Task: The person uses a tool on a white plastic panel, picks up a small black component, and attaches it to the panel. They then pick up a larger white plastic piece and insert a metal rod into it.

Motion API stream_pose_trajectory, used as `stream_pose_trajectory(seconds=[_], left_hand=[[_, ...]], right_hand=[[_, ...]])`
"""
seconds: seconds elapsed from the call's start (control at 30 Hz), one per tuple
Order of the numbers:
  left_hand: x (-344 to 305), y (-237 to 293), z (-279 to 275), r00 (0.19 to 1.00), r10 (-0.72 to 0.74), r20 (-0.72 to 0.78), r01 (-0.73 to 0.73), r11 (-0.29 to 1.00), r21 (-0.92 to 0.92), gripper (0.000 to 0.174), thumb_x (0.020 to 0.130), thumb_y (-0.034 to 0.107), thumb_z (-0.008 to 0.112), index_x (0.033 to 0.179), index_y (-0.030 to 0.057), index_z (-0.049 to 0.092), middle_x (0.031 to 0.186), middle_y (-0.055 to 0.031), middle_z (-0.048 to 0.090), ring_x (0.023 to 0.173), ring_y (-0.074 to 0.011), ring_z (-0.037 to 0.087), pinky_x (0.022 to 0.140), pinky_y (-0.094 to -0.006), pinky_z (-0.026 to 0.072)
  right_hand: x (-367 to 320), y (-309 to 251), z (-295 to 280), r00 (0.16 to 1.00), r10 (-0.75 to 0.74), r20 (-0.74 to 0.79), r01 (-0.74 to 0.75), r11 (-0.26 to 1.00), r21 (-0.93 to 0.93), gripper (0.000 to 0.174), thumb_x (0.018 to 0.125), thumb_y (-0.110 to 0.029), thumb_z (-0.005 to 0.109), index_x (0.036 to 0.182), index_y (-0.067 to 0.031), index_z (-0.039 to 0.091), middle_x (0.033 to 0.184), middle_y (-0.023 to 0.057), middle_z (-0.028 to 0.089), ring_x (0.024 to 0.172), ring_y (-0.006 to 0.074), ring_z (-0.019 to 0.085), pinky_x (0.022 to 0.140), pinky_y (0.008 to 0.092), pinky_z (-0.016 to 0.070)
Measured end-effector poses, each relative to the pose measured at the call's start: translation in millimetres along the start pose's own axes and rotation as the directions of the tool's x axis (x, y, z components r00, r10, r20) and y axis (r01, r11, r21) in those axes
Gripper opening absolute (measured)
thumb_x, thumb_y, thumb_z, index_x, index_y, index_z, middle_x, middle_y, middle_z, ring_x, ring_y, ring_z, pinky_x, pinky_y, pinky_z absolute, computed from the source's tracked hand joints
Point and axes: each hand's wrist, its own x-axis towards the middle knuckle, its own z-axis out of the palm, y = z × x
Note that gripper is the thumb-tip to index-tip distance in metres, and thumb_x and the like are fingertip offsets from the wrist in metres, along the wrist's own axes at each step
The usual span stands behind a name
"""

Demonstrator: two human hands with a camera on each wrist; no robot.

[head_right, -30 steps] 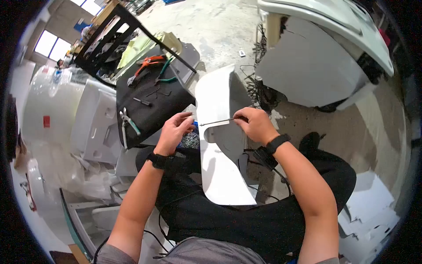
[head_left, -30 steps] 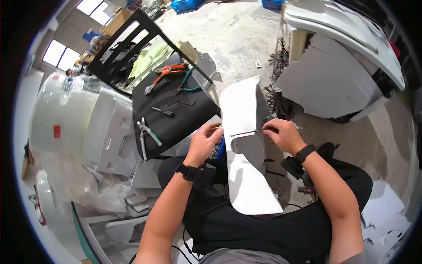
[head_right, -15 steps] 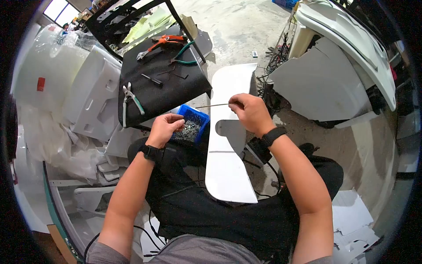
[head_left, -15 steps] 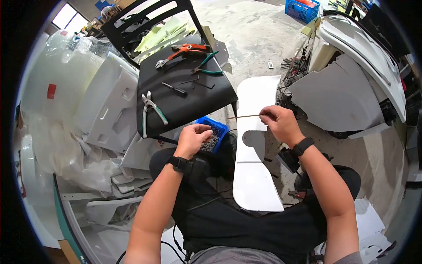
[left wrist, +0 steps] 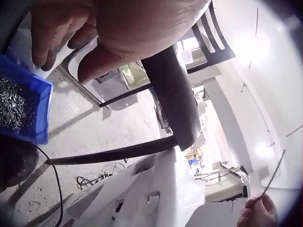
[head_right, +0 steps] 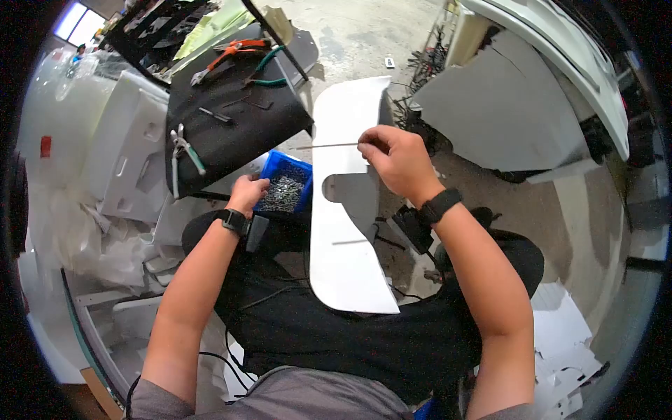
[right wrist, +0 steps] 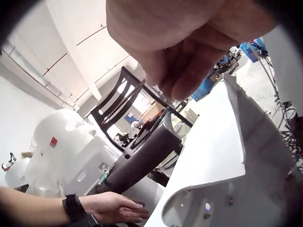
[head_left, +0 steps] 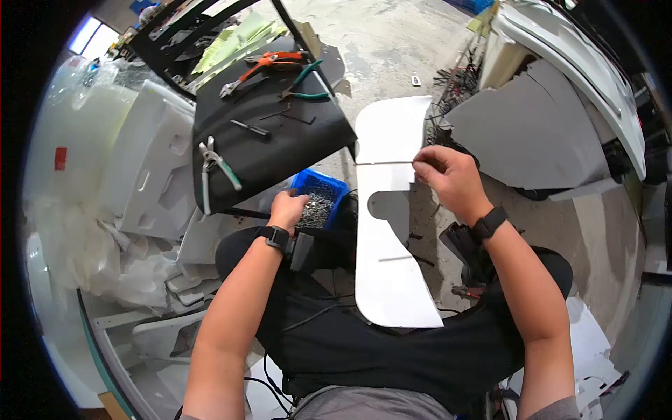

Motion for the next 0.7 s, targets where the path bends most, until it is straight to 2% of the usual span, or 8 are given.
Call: stream_pose_trajectory(seconds=[0.03,0.1,0.17,0.23,0.27,0.4,0.47,0.7], left_hand=[[0,-1,7,1.000,0.005,0.019,-0.005,1.000,0.008,0.053,0.078,0.025,0.067,0.114,-0.0120,0.052,0.109,-0.0229,0.060,0.099,-0.0290,0.059,0.083,-0.0340,0.0467],[-27,30,16,0.965,0.047,0.258,0.072,0.899,-0.432,0.058,0.084,0.029,0.062,0.124,-0.0098,0.044,0.117,-0.0196,0.055,0.103,-0.0265,0.057,0.086,-0.0334,0.0463],[-48,56,28,0.946,0.071,0.316,0.058,0.922,-0.382,0.057,0.089,0.033,0.057,0.126,-0.0075,0.043,0.115,-0.0183,0.055,0.104,-0.0254,0.056,0.091,-0.0361,0.0441],[-63,73,41,0.928,0.054,0.369,0.084,0.934,-0.348,0.047,0.092,0.034,0.052,0.121,-0.0034,0.048,0.106,-0.0082,0.058,0.093,-0.0151,0.056,0.077,-0.0273,0.0468],[-63,75,47,0.881,0.106,0.461,0.091,0.918,-0.385,0.054,0.089,0.038,0.055,0.125,-0.0020,0.047,0.114,-0.0111,0.057,0.106,-0.0189,0.053,0.085,-0.0340,0.0430],[-68,84,65,0.887,0.085,0.455,-0.017,0.988,-0.151,0.038,0.079,0.024,0.068,0.106,-0.0018,0.059,0.097,-0.0064,0.063,0.088,-0.0144,0.057,0.074,-0.0240,0.0435],[-62,78,72,0.883,0.098,0.459,-0.027,0.987,-0.158,0.036,0.079,0.020,0.066,0.105,-0.0030,0.059,0.097,-0.0079,0.062,0.085,-0.0154,0.058,0.073,-0.0256,0.0443],[-48,69,83,0.901,0.051,0.432,0.029,0.984,-0.178,0.034,0.071,0.006,0.057,0.103,-0.0075,0.056,0.094,-0.0124,0.062,0.080,-0.0201,0.060,0.073,-0.0301,0.0466]], right_hand=[[-1,2,-6,0.998,0.052,-0.021,-0.051,0.998,0.042,0.011,0.081,-0.007,0.061,0.086,0.0025,0.062,0.074,0.0107,0.064,0.062,0.0154,0.060,0.060,0.0267,0.0473],[-5,3,-22,0.989,0.141,0.044,-0.146,0.977,0.156,0.013,0.082,-0.008,0.059,0.088,0.0031,0.060,0.072,0.0073,0.063,0.062,0.0116,0.059,0.059,0.0257,0.0472],[-11,6,-39,0.969,0.179,0.173,-0.207,0.964,0.166,0.015,0.082,-0.009,0.059,0.089,0.0037,0.060,0.073,0.0073,0.064,0.063,0.0117,0.059,0.059,0.0256,0.0478],[-18,16,-51,0.934,0.233,0.270,-0.270,0.956,0.111,0.015,0.083,-0.009,0.058,0.090,0.0034,0.060,0.074,0.0062,0.064,0.062,0.0110,0.059,0.058,0.0250,0.0477],[-22,22,-56,0.884,0.274,0.380,-0.315,0.948,0.050,0.015,0.083,-0.010,0.057,0.090,0.0030,0.060,0.076,0.0052,0.065,0.062,0.0103,0.058,0.057,0.0243,0.0475],[-40,47,-57,0.862,0.326,0.387,-0.246,0.938,-0.242,0.020,0.083,-0.010,0.056,0.094,0.0046,0.062,0.074,0.0085,0.065,0.061,0.0139,0.061,0.058,0.0277,0.0488],[-47,65,-46,0.884,0.350,0.311,-0.290,0.931,-0.221,0.020,0.082,-0.010,0.056,0.096,0.0033,0.063,0.077,0.0102,0.066,0.064,0.0165,0.062,0.063,0.0296,0.0492],[-43,100,4,0.756,0.615,0.224,-0.653,0.683,0.326,0.022,0.089,-0.005,0.047,0.101,0.0079,0.059,0.081,0.0138,0.064,0.065,0.0170,0.062,0.058,0.0279,0.0513]])
